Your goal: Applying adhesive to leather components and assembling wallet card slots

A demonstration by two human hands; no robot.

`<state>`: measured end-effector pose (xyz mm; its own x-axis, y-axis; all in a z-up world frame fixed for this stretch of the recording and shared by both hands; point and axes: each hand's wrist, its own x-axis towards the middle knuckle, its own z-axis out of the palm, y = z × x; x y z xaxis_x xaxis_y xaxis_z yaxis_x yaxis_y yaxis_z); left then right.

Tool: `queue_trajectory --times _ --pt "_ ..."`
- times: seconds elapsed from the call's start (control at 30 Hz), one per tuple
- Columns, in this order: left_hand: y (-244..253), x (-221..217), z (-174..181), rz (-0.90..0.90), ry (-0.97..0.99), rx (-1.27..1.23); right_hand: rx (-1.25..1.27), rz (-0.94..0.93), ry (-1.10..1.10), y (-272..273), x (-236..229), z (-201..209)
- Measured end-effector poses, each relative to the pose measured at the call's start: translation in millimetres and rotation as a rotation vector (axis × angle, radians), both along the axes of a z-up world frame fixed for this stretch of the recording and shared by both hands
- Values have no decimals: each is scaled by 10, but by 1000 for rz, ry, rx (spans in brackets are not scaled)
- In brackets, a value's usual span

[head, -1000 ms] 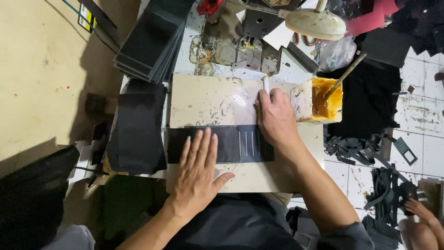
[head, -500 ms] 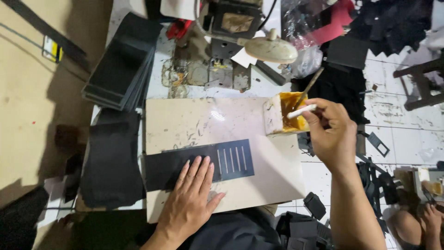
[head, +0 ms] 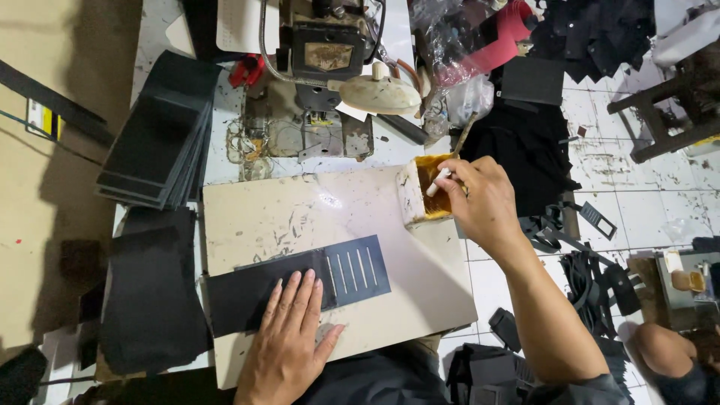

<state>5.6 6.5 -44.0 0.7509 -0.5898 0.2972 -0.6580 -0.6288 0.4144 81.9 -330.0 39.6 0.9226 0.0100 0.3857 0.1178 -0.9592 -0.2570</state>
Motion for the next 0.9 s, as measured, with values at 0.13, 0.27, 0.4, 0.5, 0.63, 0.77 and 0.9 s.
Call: queue_trajectory --times 0.13,0.27,0.4,0.5,0.63,0.77,0.9 --pt "7 -2 -31 -13 33 6 172 -33 123 42 -38 304" --pt "9 -13 -70 3 32 15 439 -133 212 -39 -79 398" --pt "9 -7 0 -1 7 0 600 -117 242 -116 -105 345" --pt "13 -14 91 -5 -14 -2 653 -87 309 -102 -141 342" --pt "32 -1 180 11 9 -6 618 107 427 248 -433 636" --pt "44 0 174 -6 9 -10 729 301 318 646 -639 514" --pt "44 6 164 -13 38 -28 597 287 252 996 -461 69"
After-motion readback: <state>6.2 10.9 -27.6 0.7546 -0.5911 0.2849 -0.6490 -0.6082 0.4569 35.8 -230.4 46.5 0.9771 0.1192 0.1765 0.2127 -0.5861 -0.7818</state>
